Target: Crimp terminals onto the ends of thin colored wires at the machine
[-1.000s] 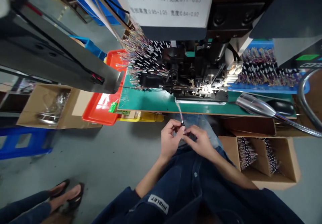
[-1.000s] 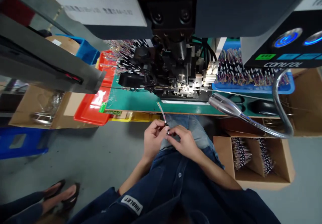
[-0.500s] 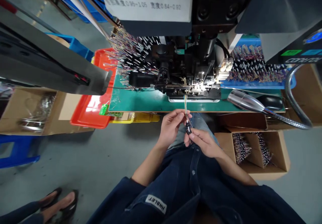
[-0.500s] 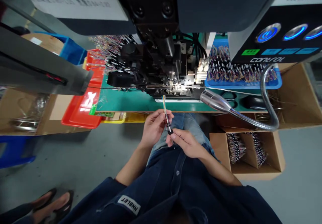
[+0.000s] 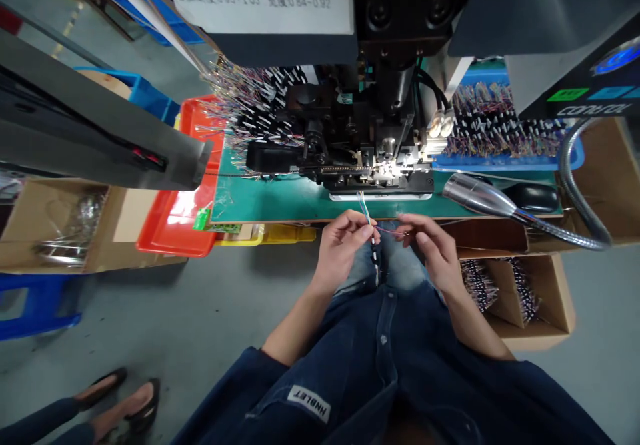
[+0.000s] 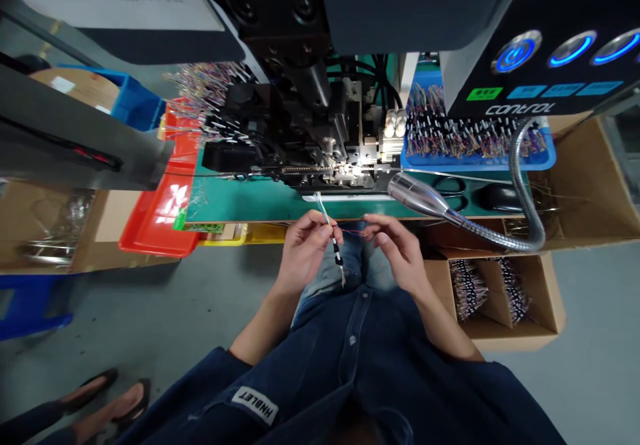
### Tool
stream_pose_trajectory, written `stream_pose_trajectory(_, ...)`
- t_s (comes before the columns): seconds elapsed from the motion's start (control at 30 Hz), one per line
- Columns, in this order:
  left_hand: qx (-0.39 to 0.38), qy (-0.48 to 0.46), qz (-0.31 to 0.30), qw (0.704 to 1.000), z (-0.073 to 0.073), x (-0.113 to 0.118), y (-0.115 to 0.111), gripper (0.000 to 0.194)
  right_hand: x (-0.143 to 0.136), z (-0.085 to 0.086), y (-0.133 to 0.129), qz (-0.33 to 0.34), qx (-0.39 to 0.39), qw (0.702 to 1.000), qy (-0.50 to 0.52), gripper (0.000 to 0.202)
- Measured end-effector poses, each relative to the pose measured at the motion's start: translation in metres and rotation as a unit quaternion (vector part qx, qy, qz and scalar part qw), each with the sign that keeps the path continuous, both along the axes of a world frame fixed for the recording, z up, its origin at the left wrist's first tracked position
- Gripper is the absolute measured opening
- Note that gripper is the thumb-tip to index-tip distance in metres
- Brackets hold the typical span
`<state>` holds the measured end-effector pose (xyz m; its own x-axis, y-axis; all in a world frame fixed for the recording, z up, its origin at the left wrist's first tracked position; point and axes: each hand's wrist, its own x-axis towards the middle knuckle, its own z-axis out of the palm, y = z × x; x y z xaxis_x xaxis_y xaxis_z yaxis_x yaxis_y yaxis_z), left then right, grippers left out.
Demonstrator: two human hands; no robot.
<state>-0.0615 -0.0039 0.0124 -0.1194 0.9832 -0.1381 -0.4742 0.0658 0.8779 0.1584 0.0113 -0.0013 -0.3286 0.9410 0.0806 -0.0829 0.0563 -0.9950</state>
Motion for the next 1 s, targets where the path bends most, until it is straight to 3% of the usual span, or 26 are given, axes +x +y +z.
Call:
stream_pose_trajectory(0.07, -0.004, -0.008, -0.013, 1.0, 0.001, 0.002, 0.0, 0.036, 0.001, 0.016, 0.007, -0.031, 0.1, 0.993, -0.048, 0.053)
stream_pose_trajectory(0.13, -0.01, -0.021, -0.024, 0.999, 0.002, 0.004, -0.001, 0.036, -0.004, 0.031, 0.01, -0.022, 0.192, 0.975, -0.106, 0.06)
stream_pose_trajectory(0.27, -0.019, -0.048, -0.03, 0.998, 0.005, 0.009, -0.004, 0.036, -0.02, 0.038, 0.007, -0.031, 0.282, 0.948, -0.144, 0.036)
stream_pose_trajectory(0.4, -0.023, -0.051, 0.007, 0.998, 0.008, 0.01, -0.005, 0.038, -0.023, 0.025, -0.005, -0.054, 0.262, 0.955, -0.131, 0.026)
stream_pose_trajectory(0.5, -0.026, -0.024, 0.006, 0.999, 0.008, 0.009, -0.005, 0.042, -0.014, 0.021, -0.005, -0.026, 0.212, 0.971, -0.104, 0.02)
stream_pose_trajectory(0.67, -0.013, 0.074, -0.034, 0.997, 0.01, 0.01, -0.008, 0.033, -0.006, 0.037, 0.015, -0.015, 0.103, 0.993, -0.046, 0.02)
stream_pose_trajectory(0.77, -0.002, 0.116, -0.041, 0.992, 0.013, 0.01, -0.009, 0.031, -0.013, 0.047, 0.026, -0.012, 0.119, 0.992, -0.039, 0.004)
stream_pose_trajectory(1.0, -0.022, 0.138, -0.048, 0.989, 0.01, 0.007, -0.012, 0.028, -0.021, 0.051, 0.03, 0.01, 0.128, 0.99, -0.056, 0.008)
